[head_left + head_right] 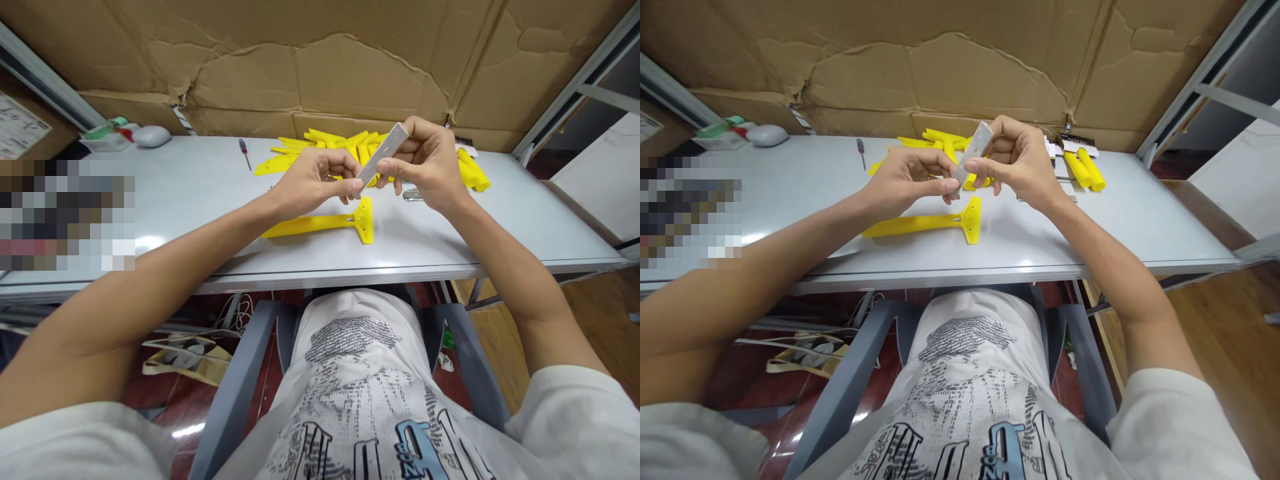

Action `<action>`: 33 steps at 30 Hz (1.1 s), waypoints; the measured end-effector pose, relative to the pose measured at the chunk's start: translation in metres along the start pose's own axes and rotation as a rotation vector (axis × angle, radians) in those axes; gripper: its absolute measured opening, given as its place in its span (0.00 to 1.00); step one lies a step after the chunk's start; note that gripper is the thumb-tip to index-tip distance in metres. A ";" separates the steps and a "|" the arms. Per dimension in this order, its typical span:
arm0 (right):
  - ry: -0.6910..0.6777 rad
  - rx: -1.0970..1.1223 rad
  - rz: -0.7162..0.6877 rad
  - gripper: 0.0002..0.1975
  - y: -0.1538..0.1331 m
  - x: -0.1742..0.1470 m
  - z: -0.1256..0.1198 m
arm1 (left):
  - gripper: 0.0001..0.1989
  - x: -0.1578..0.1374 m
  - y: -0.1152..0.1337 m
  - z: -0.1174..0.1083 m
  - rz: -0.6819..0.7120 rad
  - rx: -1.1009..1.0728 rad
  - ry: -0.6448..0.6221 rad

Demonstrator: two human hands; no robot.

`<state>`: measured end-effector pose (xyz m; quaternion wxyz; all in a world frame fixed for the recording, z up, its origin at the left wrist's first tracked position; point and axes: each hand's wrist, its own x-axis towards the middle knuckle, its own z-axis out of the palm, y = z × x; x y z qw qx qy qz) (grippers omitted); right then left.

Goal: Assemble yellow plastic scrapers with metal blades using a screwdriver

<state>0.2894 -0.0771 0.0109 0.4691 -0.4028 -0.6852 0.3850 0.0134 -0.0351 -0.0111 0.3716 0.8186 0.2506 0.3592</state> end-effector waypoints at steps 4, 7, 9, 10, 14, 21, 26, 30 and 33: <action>-0.010 0.003 0.003 0.54 -0.005 -0.005 -0.002 | 0.27 -0.001 0.004 -0.002 0.008 0.000 0.007; -0.047 -0.027 -0.041 0.51 -0.006 -0.007 -0.002 | 0.31 0.000 0.007 -0.005 0.070 -0.044 0.026; -0.063 -0.021 -0.119 0.49 -0.002 -0.005 0.000 | 0.33 0.003 0.006 -0.008 0.146 -0.111 0.040; -0.066 -0.010 -0.164 0.48 0.000 -0.003 0.001 | 0.34 0.005 0.005 -0.009 0.183 -0.141 0.042; -0.012 0.007 -0.318 0.46 0.013 0.005 0.005 | 0.30 0.014 -0.009 -0.015 0.312 -0.168 0.060; 0.085 -0.126 -0.420 0.44 0.023 0.004 0.001 | 0.32 0.018 -0.024 -0.020 0.335 -0.126 0.151; 0.084 -0.251 -0.426 0.43 0.022 0.002 -0.001 | 0.34 0.016 -0.022 -0.022 0.395 -0.088 0.148; 0.082 -0.290 -0.406 0.43 0.022 0.001 -0.001 | 0.34 0.018 -0.026 -0.024 0.365 -0.109 0.146; 0.082 -0.299 -0.412 0.41 0.019 -0.001 0.000 | 0.36 0.021 -0.033 -0.026 0.299 -0.072 0.166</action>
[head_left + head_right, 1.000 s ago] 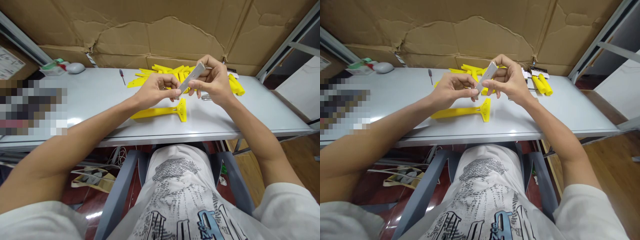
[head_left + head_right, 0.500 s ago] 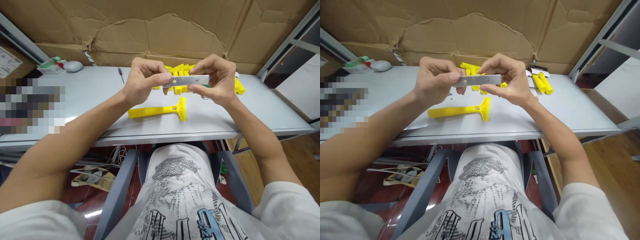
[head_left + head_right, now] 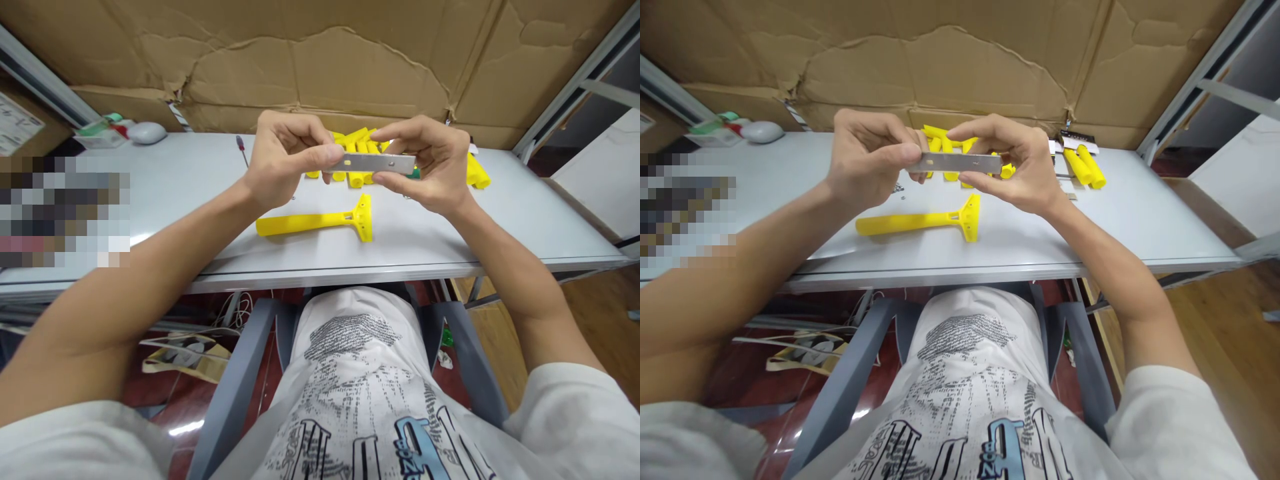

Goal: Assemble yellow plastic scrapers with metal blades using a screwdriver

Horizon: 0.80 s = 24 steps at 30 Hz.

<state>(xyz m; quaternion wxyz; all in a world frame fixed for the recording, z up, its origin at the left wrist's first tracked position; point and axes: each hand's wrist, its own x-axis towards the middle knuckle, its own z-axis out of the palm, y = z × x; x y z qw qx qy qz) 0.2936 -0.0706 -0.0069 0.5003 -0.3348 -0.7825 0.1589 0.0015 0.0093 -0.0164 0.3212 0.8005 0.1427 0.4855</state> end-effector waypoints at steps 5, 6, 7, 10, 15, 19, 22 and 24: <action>-0.129 0.002 -0.020 0.30 -0.010 0.001 -0.003 | 0.36 0.001 0.000 0.003 0.055 0.080 0.065; -0.173 0.007 -0.025 0.27 -0.011 0.002 -0.004 | 0.36 0.000 0.003 0.006 0.065 0.114 0.076; -0.211 0.008 -0.024 0.24 -0.010 0.004 -0.004 | 0.36 -0.001 0.008 0.008 0.078 0.150 0.083; -0.263 -0.013 0.010 0.19 -0.003 0.008 -0.002 | 0.34 -0.006 0.020 0.016 0.096 0.229 0.058; -0.278 0.142 0.194 0.20 0.009 0.014 -0.007 | 0.28 -0.008 0.023 0.014 -0.091 0.254 -0.044; -0.297 0.348 0.472 0.37 0.014 0.015 -0.017 | 0.43 -0.008 0.026 0.010 -0.296 0.335 -0.347; -0.344 0.404 0.681 0.35 0.012 0.014 -0.017 | 0.48 -0.012 0.030 0.013 -0.383 0.433 -0.586; -0.374 0.401 0.772 0.31 0.008 0.012 -0.014 | 0.45 -0.015 0.030 0.017 -0.401 0.473 -0.614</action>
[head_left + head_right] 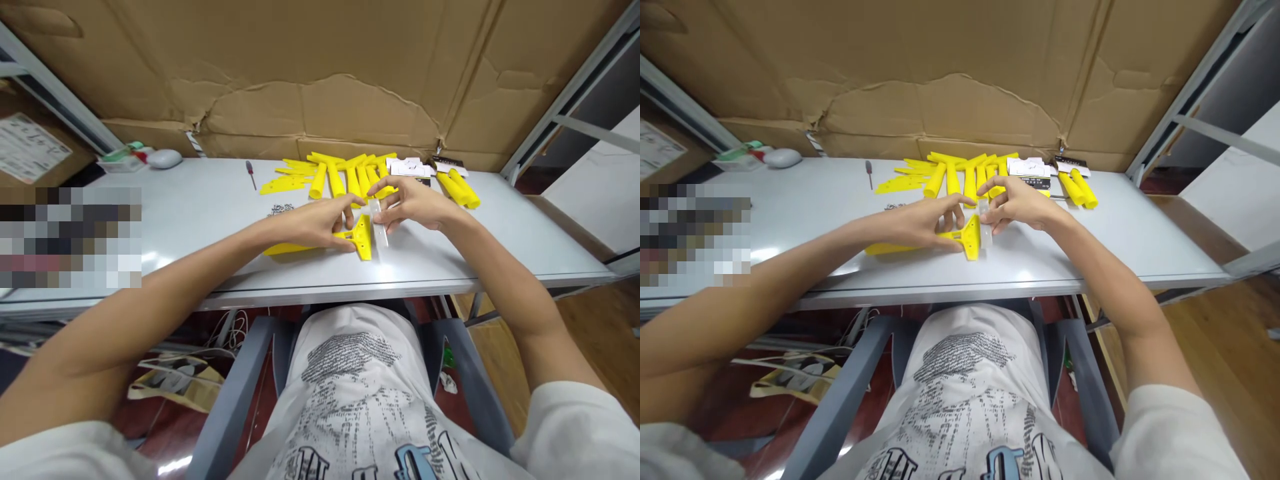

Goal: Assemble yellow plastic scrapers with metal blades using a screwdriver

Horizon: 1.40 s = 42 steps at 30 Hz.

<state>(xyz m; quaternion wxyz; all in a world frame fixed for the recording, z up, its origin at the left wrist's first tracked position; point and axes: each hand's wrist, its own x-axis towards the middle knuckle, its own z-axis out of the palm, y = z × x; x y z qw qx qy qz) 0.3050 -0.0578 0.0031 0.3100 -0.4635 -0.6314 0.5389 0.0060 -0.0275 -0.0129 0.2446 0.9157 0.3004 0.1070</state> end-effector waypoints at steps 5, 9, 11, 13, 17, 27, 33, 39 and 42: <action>0.039 -0.010 0.074 0.30 -0.001 -0.003 0.017 | 0.37 0.004 -0.003 0.011 0.015 -0.067 0.148; 0.055 -0.026 0.085 0.37 0.002 0.000 0.023 | 0.34 0.006 -0.002 0.015 0.068 -0.082 0.240; 0.062 -0.041 0.076 0.37 0.003 0.002 0.024 | 0.31 0.006 -0.001 0.017 0.078 -0.050 0.270; 0.067 -0.050 0.073 0.35 0.003 0.002 0.023 | 0.30 0.006 0.000 0.018 0.090 -0.011 0.291; 0.080 -0.051 0.090 0.32 -0.002 0.000 0.023 | 0.25 0.003 0.005 0.017 0.124 0.075 0.319; 0.044 -0.016 0.182 0.32 -0.003 -0.001 0.022 | 0.12 0.004 0.009 0.021 0.231 0.107 0.302; 0.057 0.054 0.215 0.35 -0.002 0.000 0.021 | 0.17 0.019 -0.065 -0.021 0.238 -0.012 0.399; 0.084 0.058 0.235 0.35 -0.002 0.001 0.024 | 0.39 0.027 -0.210 -0.083 0.147 0.237 0.610; 0.095 0.057 0.237 0.33 -0.001 0.002 0.023 | 0.44 0.025 -0.243 -0.086 0.095 0.276 0.562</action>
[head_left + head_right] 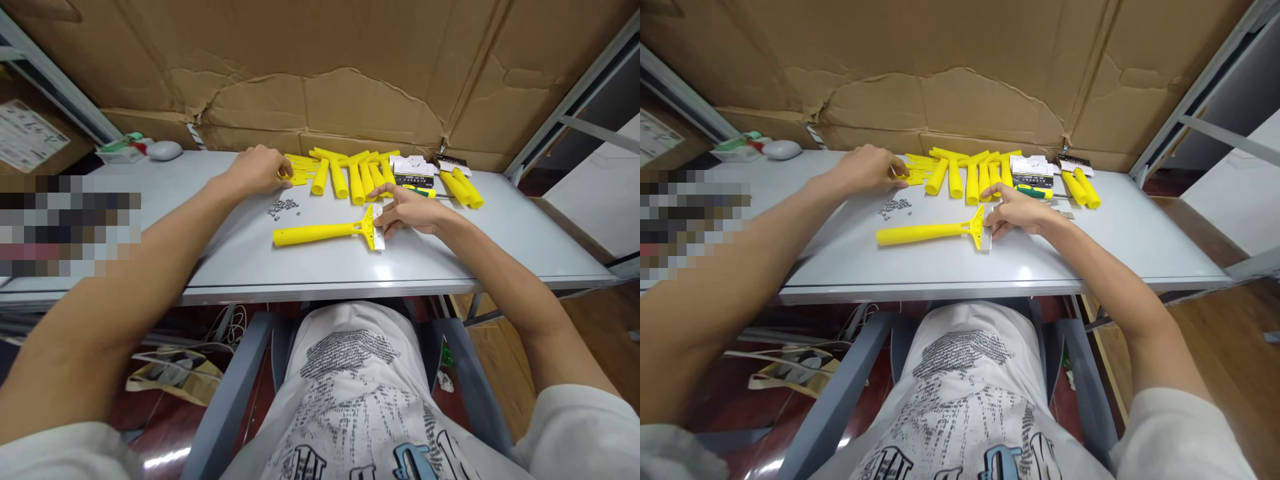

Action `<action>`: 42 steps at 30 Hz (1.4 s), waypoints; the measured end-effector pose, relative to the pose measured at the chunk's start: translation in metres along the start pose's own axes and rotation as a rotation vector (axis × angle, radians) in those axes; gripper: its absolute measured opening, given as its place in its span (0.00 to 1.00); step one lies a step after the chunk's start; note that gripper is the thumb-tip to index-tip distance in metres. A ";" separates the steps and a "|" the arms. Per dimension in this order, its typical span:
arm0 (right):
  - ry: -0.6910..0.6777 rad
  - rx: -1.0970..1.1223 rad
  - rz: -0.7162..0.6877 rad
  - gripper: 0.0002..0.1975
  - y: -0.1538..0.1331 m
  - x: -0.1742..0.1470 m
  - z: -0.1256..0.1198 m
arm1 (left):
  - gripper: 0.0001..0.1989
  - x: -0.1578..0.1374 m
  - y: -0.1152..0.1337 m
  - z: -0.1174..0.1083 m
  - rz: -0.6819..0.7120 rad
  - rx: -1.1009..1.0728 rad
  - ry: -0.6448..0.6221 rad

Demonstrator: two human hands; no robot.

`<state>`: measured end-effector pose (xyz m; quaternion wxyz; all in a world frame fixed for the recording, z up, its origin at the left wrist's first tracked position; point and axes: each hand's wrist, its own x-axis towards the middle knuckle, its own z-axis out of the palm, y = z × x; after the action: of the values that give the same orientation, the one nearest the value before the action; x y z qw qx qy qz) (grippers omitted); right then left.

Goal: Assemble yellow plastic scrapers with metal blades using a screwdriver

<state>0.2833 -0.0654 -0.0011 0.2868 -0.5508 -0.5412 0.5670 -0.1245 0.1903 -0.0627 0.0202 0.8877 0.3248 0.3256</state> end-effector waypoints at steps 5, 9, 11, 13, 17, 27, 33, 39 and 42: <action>-0.005 -0.005 -0.010 0.35 0.002 0.003 -0.003 | 0.39 -0.011 -0.010 0.007 -0.058 0.030 -0.038; -0.002 -0.011 -0.018 0.35 0.004 0.004 -0.004 | 0.36 -0.012 -0.011 0.001 -0.047 0.010 0.064; 0.001 -0.010 -0.016 0.35 0.004 0.005 -0.004 | 0.30 -0.007 0.002 -0.005 -0.026 0.004 0.142; 0.000 -0.009 -0.011 0.35 0.003 0.004 -0.002 | 0.21 0.001 0.033 -0.010 0.004 -0.001 0.241; -0.001 -0.015 0.002 0.32 0.000 0.002 0.001 | 0.14 0.006 0.146 -0.009 0.157 -0.213 0.271; -0.009 0.040 -0.038 0.33 0.000 0.001 0.002 | 0.09 -0.028 0.251 0.013 0.343 -0.247 0.090; -0.020 0.044 -0.068 0.36 0.010 0.011 -0.005 | 0.13 -0.036 0.249 0.034 0.518 -0.089 0.037; -0.023 0.071 -0.084 0.36 0.016 0.016 -0.008 | 0.12 -0.038 0.248 0.033 0.554 0.016 0.041; -0.024 0.083 -0.091 0.40 0.018 0.017 -0.007 | 0.12 -0.037 0.247 0.033 0.546 -0.010 0.027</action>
<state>0.2907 -0.0520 -0.0221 0.3284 -0.5063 -0.5451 0.5819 0.0130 -0.0205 -0.0485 -0.0685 0.9378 0.0719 0.3326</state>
